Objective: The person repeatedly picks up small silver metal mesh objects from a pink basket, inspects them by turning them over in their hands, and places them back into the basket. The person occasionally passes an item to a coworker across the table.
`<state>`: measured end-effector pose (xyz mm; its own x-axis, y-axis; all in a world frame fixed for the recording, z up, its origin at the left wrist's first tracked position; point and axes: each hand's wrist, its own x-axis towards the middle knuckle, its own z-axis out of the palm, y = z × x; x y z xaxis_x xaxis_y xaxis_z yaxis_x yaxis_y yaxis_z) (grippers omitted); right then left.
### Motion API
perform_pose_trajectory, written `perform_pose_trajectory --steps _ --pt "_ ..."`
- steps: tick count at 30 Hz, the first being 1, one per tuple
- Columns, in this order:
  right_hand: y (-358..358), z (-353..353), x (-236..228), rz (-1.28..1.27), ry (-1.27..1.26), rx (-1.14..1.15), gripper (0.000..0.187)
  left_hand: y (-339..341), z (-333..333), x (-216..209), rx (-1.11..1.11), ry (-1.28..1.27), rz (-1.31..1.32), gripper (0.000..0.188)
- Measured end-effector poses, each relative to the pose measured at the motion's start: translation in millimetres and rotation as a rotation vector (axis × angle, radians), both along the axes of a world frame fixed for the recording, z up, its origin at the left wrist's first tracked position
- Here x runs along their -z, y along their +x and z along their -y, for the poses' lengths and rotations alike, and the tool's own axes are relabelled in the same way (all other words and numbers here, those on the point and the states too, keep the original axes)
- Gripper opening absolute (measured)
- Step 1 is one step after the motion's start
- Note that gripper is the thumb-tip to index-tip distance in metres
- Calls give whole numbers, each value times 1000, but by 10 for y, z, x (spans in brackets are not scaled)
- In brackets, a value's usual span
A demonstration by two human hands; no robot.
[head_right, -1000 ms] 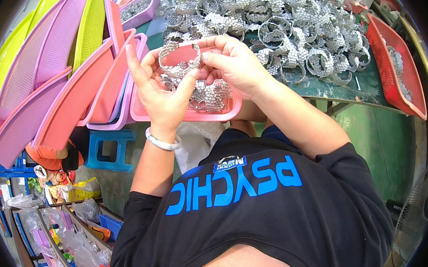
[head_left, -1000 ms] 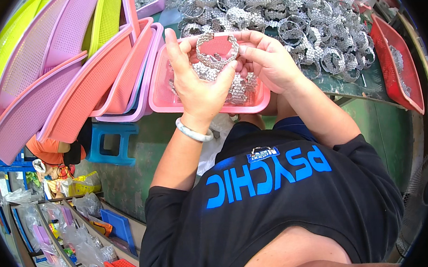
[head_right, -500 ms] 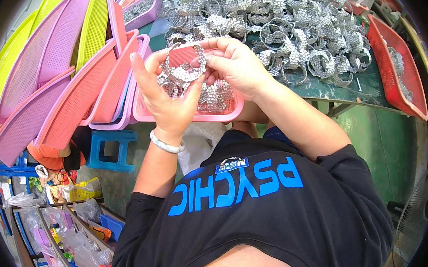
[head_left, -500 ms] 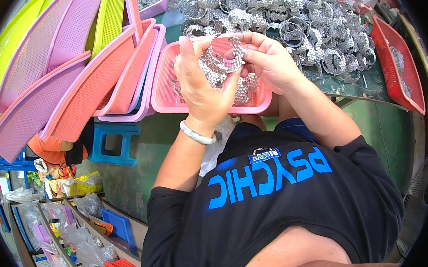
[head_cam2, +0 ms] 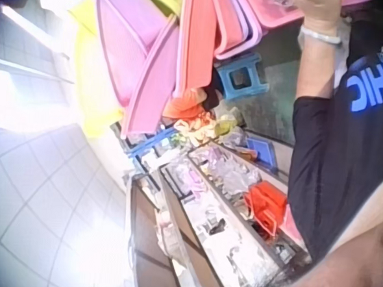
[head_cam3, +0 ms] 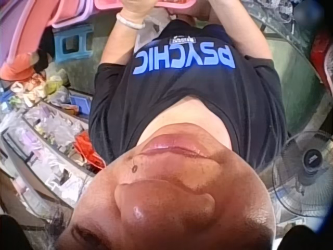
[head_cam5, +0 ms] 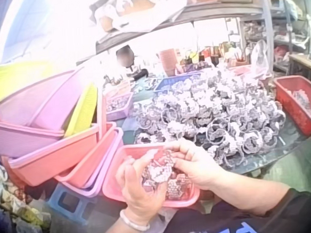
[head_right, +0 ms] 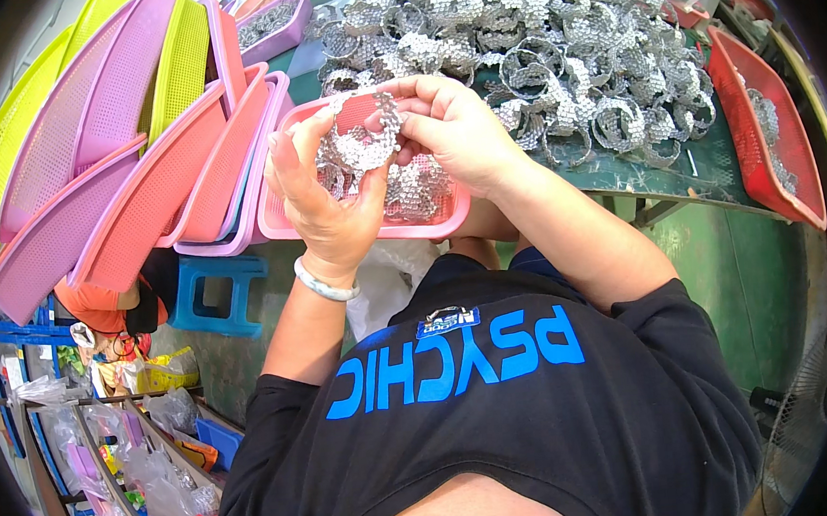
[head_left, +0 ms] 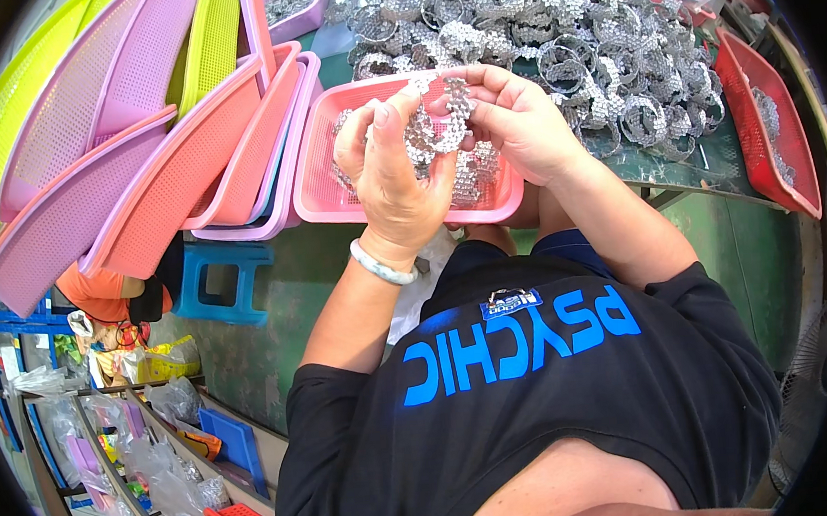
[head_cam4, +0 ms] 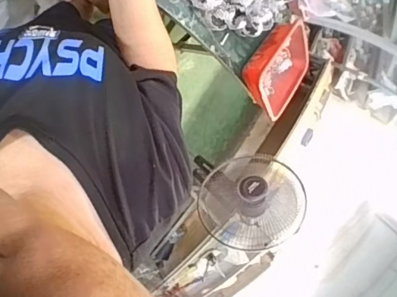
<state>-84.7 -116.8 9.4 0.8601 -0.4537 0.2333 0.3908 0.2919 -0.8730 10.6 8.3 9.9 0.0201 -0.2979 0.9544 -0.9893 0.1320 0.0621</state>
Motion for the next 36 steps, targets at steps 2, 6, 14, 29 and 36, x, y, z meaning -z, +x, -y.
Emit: perform_pose_trajectory --steps 2,6,14,29,36 --pt "-4 -5 -17 -3 -1 -1 30 -2 -6 -11 -7 -4 10 90" --pt "-6 -10 -27 -8 2 -4 30 1 -10 -7 -44 -18 52 88" --pt "-14 -19 -54 20 -22 -21 32 -24 -37 -2 -27 63 -39 84" --pt "102 175 -62 -186 -268 -33 26 -157 -19 101 323 63 -380 85" --pt "200 320 -91 -267 -495 -99 27 -250 -72 3 389 165 -749 86"
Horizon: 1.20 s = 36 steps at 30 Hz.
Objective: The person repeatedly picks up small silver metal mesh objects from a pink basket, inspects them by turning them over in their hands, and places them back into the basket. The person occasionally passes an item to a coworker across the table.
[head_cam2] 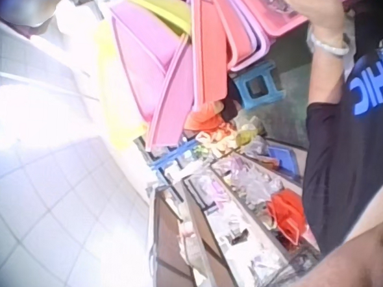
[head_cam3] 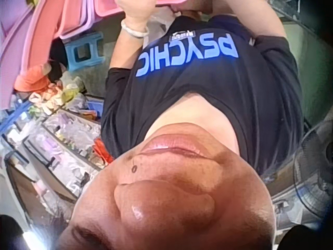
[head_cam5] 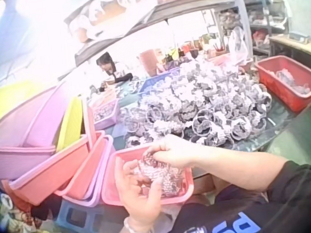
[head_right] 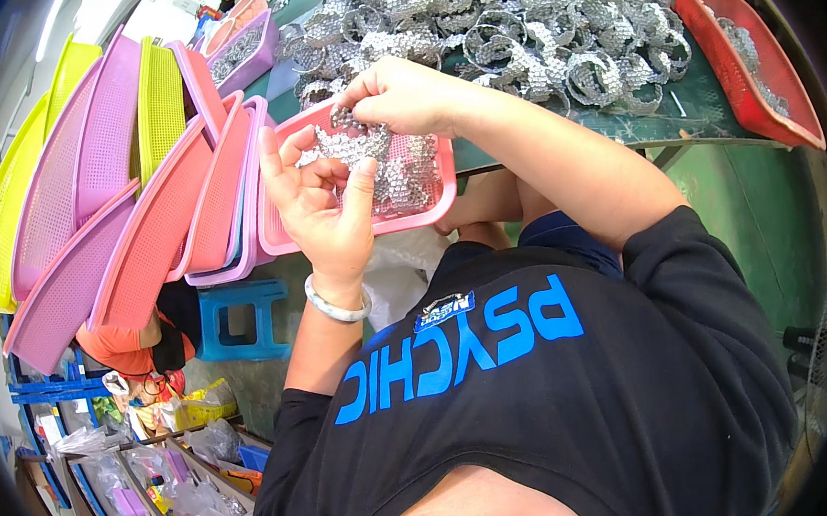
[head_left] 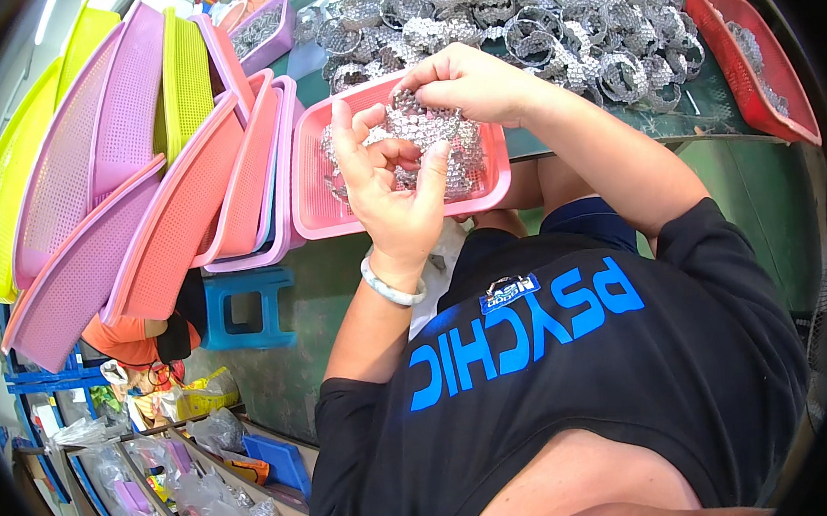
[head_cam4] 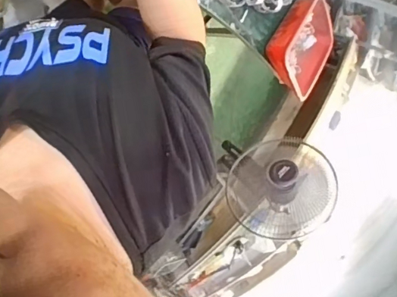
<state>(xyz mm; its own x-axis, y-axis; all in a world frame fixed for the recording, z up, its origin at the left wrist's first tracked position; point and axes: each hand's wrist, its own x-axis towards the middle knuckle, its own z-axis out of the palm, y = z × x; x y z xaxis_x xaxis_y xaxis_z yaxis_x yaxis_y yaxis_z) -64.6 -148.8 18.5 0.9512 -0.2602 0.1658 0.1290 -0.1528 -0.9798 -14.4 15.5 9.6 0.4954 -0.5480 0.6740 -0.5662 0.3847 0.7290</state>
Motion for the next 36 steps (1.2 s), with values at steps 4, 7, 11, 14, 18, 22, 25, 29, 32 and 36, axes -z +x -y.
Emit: perform_pose_trajectory --steps 4,7,11,14,18,22,25,29,32,36 --pt "17 19 -2 -8 -65 -31 27 5 -9 9 18 10 -22 87" --pt "32 17 -11 -33 -67 -41 28 3 -11 18 10 2 -17 87" --pt "34 -2 -33 -13 -42 -78 29 -3 -18 13 -7 1 -16 87" --pt "40 -22 -46 -26 6 -89 28 13 -24 31 -37 -5 2 88" --pt "38 -34 -66 -78 48 -108 28 19 -24 31 -55 -19 16 89" --pt "62 -23 -32 -70 76 -107 27 4 -34 21 -53 -12 6 89" --pt "59 -32 -32 -52 99 -114 25 18 -28 39 -77 -20 37 90" --pt "58 -12 -38 -65 54 -116 22 32 -24 96 -113 -25 123 91" --pt "59 -14 -31 41 49 -161 21 30 -4 140 -103 -59 120 92" --pt "46 -5 -57 76 2 -164 20 7 -2 141 -82 -75 94 93"
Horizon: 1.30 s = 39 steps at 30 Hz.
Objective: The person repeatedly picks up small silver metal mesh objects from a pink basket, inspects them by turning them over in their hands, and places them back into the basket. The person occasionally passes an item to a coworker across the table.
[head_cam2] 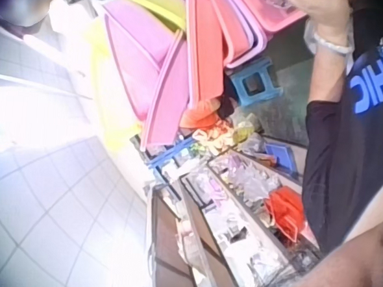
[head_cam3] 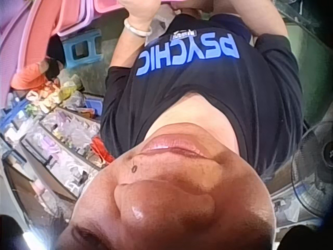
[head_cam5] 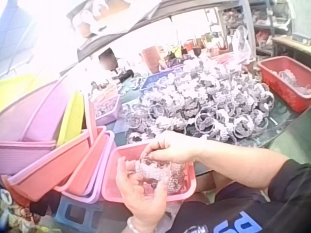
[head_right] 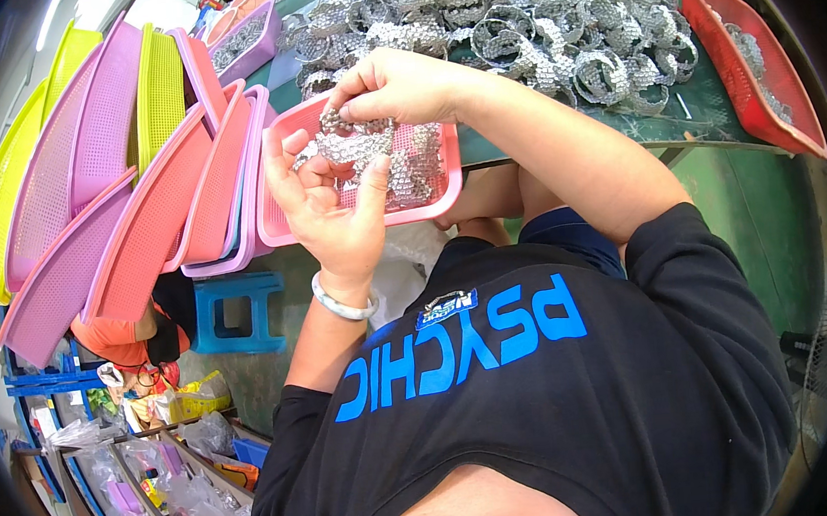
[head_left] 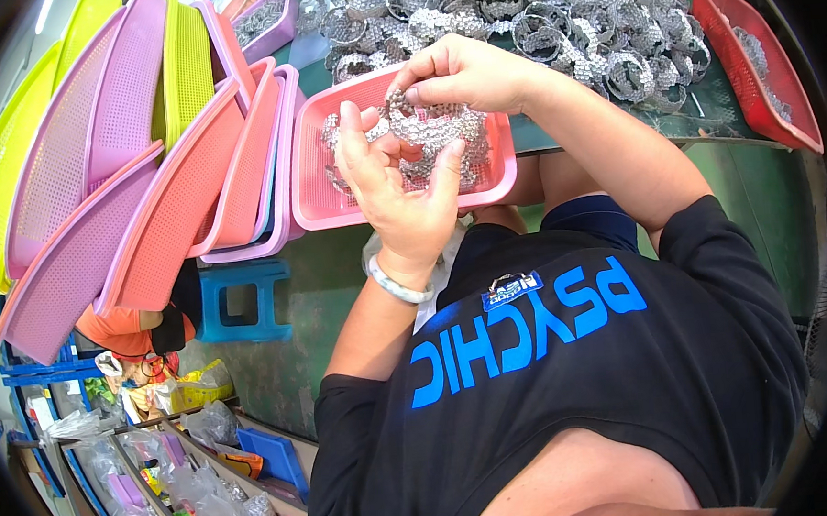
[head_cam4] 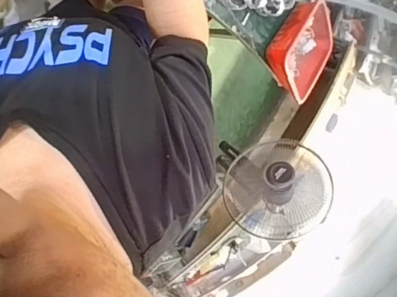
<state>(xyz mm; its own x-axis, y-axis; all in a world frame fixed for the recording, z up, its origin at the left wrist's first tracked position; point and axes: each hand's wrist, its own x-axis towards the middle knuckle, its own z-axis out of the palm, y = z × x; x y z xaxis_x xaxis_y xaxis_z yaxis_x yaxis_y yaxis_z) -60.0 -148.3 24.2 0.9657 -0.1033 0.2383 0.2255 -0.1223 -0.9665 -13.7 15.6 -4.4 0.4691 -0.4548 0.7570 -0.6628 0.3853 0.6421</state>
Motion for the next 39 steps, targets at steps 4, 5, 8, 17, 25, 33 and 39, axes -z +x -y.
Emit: perform_pose_trajectory --steps 4,5,8,17,25,33,39 --pt "-7 -4 -33 26 -27 -17 21 -18 -13 -13 -11 24 30 92" --pt "-6 -2 -36 28 -31 -25 21 -11 -4 7 3 14 25 92" --pt "-9 8 -32 40 -69 -33 22 -21 -4 9 14 15 -6 92" --pt "3 54 -19 -1 354 2 38 39 -17 -6 56 -37 -95 90" --pt "-27 64 -63 5 376 -20 44 62 -26 -4 33 -34 -101 90" --pt "-41 65 -29 28 324 -60 45 83 -5 -31 28 -58 -83 88" --pt "-64 45 22 48 293 -52 47 99 4 -38 41 -63 -124 86"
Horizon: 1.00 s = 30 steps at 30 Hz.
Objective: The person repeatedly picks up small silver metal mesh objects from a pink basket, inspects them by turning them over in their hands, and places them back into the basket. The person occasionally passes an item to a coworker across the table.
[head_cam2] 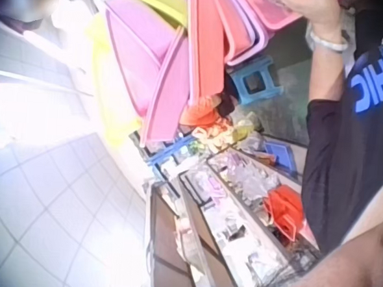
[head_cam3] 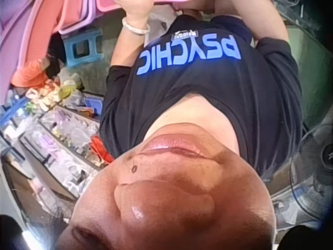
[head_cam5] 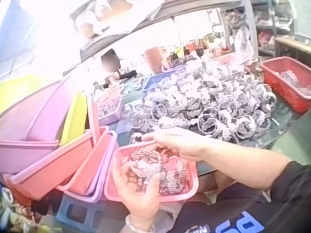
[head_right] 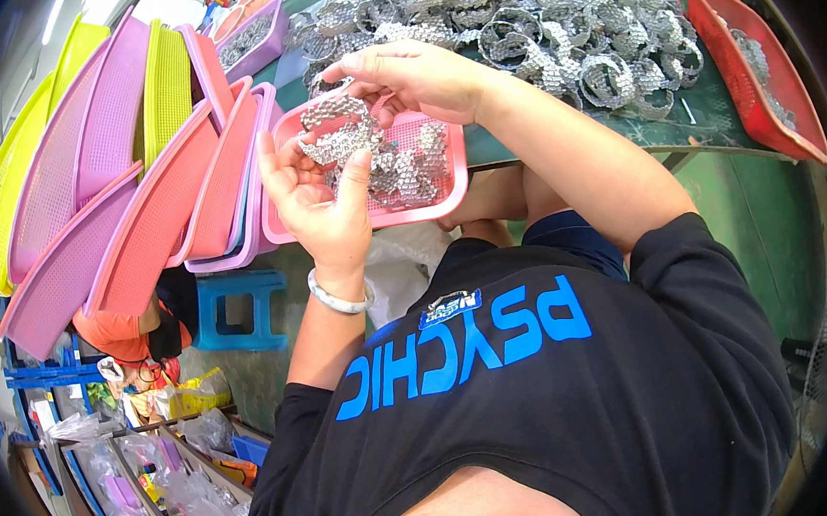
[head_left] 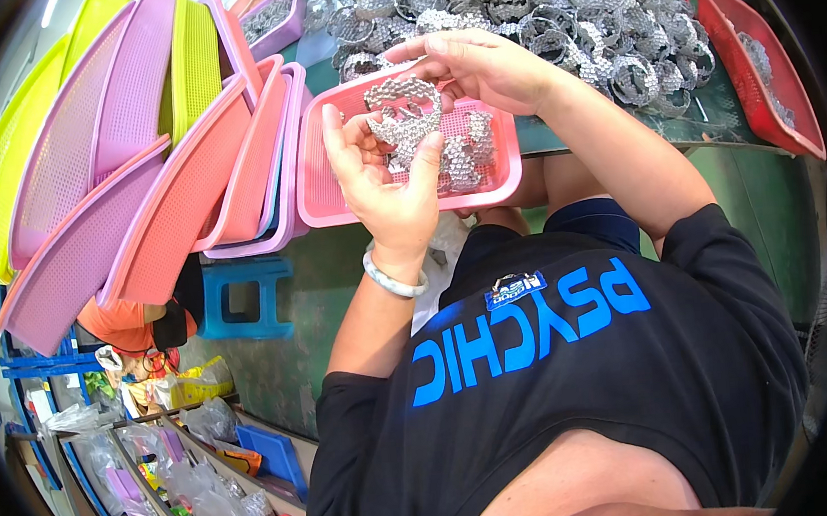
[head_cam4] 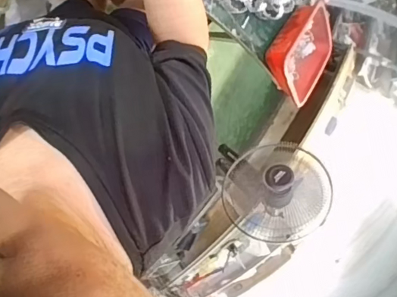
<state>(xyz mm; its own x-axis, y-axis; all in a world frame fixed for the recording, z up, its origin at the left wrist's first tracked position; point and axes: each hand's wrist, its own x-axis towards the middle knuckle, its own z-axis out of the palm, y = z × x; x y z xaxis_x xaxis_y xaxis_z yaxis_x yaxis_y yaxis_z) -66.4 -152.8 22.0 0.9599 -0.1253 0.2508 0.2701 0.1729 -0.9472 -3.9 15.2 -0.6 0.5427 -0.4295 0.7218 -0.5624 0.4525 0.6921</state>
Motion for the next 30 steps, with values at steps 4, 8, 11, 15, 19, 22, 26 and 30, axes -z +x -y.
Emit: perform_pose_trajectory --steps 4,8,11,15,19,22,26,30 --pt "-11 -4 16 16 -34 -9 47 -11 -3 -21 -4 15 -33 84" --pt "-14 -22 18 10 -22 -17 47 -2 -13 -32 -12 37 -46 82" --pt "-40 -47 -18 5 -35 -17 48 22 -5 -22 0 36 -56 80" --pt "-54 -47 -31 -3 -59 -27 49 24 3 -22 12 32 -74 77" --pt "-58 -59 -29 4 -80 -28 52 48 11 -10 15 29 -84 73" --pt "-67 -59 -32 30 -104 -56 57 71 16 3 8 38 -80 69" --pt "-60 -78 -9 75 -154 -70 63 82 5 20 -1 49 -91 64" --pt "-71 -104 -28 125 -161 -53 66 100 -10 39 -28 65 -23 61"
